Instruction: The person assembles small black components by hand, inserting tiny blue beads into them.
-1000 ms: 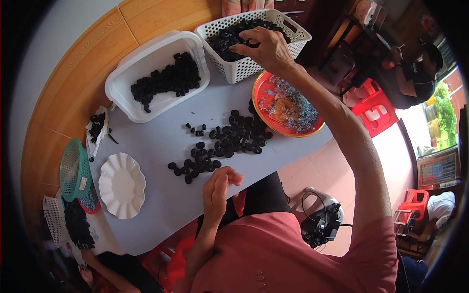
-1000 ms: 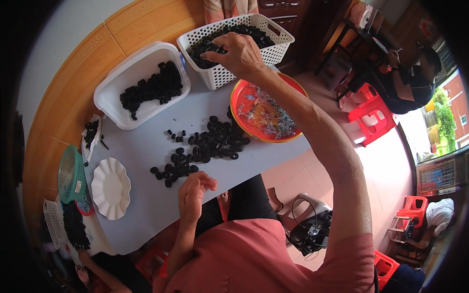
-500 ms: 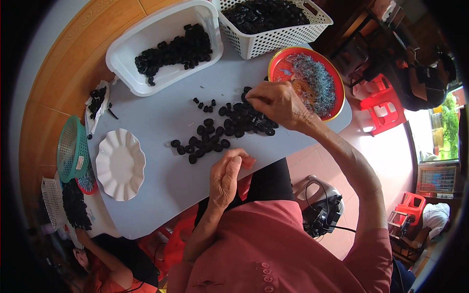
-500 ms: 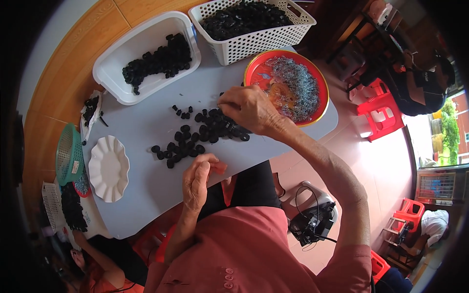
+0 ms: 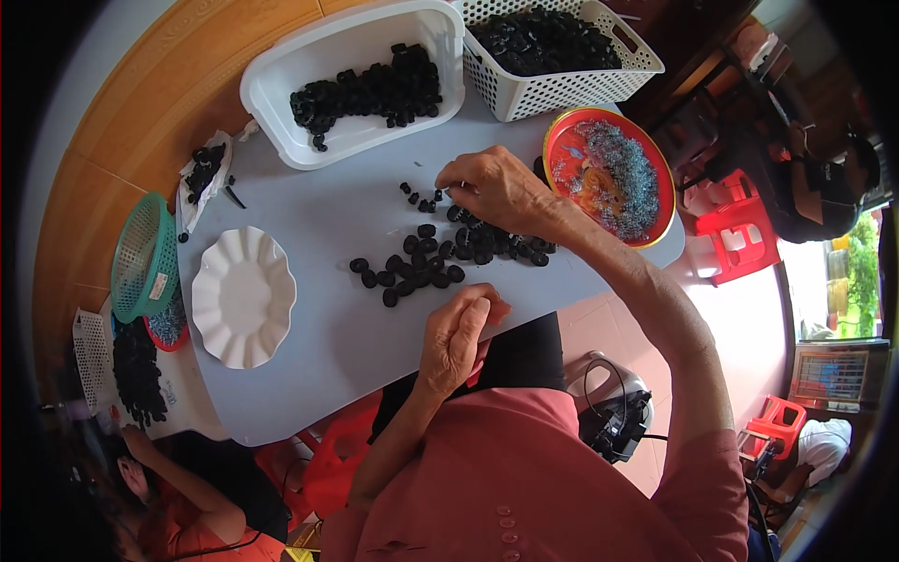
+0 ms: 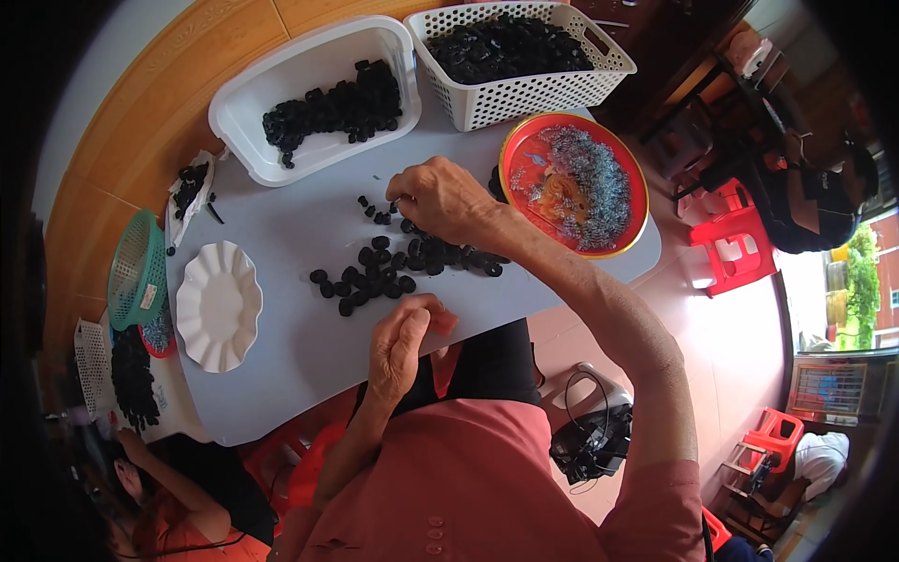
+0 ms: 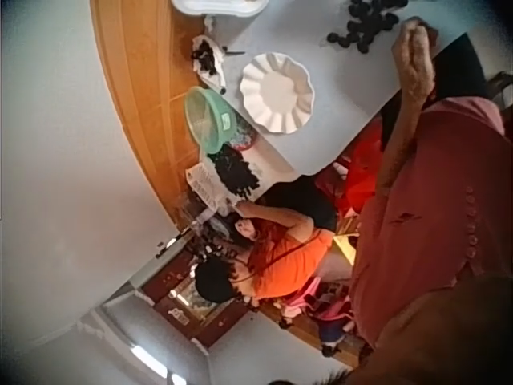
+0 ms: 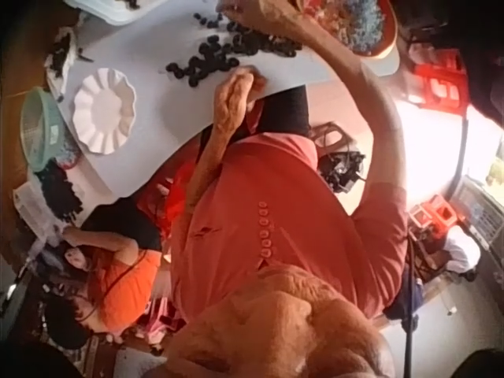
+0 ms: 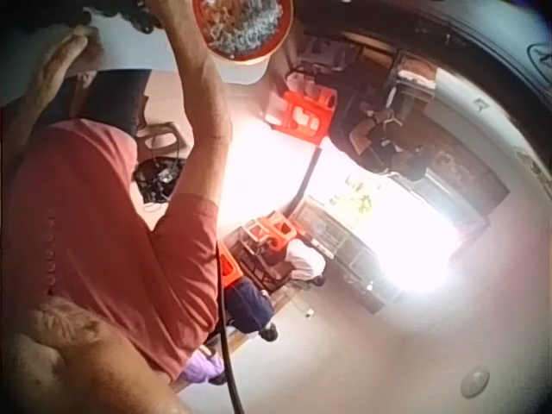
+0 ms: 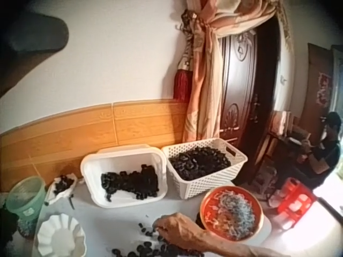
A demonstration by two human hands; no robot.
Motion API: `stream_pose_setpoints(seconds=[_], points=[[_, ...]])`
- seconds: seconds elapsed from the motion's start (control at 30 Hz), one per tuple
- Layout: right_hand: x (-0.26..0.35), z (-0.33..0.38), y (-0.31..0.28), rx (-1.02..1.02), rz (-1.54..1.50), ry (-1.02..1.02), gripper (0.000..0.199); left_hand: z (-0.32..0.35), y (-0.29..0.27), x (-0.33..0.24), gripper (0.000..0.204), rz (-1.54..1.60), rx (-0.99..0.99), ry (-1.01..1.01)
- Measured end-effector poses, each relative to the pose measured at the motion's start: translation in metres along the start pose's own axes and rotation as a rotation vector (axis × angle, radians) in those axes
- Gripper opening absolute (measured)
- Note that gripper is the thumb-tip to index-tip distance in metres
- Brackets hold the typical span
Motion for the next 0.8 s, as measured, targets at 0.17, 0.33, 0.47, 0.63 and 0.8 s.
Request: stream_pose_setpoints(seconds=[0.17, 0.33, 0.47, 0.63, 0.8], points=[[0.002, 0.007, 0.016, 0.166, -0.003, -0.004, 0.018, -0.001, 0.0, -0.001, 0.027, -0.032, 0.005, 0.001], [0.009, 0.008, 0.023, 0.202, 0.155, 0.007, 0.02, -0.001, 0.0, 0.0, 0.026, -0.045, 0.003, 0.003], [0.016, 0.012, 0.014, 0.115, 0.124, -0.021, 0.02, 0.0, -0.001, 0.001, 0.025, -0.033, -0.008, 0.017], [0.035, 0.036, -0.003, -0.051, -0.366, 0.019, 0.018, -0.006, -0.008, 0.003, 0.032, 0.23, -0.104, -0.052], [0.061, 0.078, -0.003, -0.17, -0.202, -0.21, 0.019, -0.014, -0.006, 0.002, 0.035, 0.575, -0.166, -0.096]])
Point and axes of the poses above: each hand's wrist, its own z-axis away from the middle knuckle, its own y-axis out of the palm, x = y × z, the point moved 6 cm from there along -z, towards the middle knuckle
